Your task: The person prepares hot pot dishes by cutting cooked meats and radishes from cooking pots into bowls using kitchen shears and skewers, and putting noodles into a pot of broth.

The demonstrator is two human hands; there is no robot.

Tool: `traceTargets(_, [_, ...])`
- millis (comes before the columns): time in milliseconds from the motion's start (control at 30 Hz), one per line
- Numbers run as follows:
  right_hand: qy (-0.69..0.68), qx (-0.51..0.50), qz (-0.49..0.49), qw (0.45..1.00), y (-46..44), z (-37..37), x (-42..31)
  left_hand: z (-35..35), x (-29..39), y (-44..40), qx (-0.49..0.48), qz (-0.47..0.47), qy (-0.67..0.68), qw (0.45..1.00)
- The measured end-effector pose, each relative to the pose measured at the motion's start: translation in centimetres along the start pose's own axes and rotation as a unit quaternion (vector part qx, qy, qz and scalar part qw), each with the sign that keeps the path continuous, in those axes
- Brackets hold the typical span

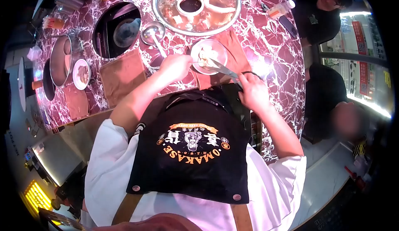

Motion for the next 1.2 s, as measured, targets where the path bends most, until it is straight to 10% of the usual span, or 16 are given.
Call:
traceTargets(167, [-0.067, -0.082, 0.084, 0.991, -2.0, -1.7, 2.6, -6.0, -2.4, -0.4, -0.042, 0.025, -0.12, 0.992])
traceTargets(367, [-0.352, -0.108, 0.186, 0.911, -10.1, -7.3, 7.9, -10.5, -7.9, -6.6, 0.064, -0.041, 0.069, 0.995])
traceTargets(767, [-0.232, -0.091, 0.142, 0.958, -33.3, -3.2, 14.8, -9.0, -13.6, -33.5, -0.046, -0.101, -0.113, 0.987])
traceTargets(900, [-0.211, -0.078, 0.112, 0.968, -32.3, -2.2, 15.3, -4.8, -14.8, -33.6, -0.036, -0.075, -0.019, 0.996])
traceTargets(967, [-0.214, -0.065, 0.127, 0.966, -30.4, -3.1, 14.2, -2.9, -14.8, -31.1, 0.056, -0.069, 0.248, 0.965])
traceTargets(1200, [-0.279, -0.074, 0.18, 0.94, -29.0, -4.1, 13.5, -1.3, -11.6, -24.9, 0.18, -0.108, 0.36, 0.909])
Point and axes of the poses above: each hand's wrist, its own y-axis away from the middle knuckle, its own z-axis out of the palm, x = y × z, the point moved 1 cm from there along -y, towards the middle knuckle, and after that the axes turned 14 degrees about -y, right-handed, at the moved point
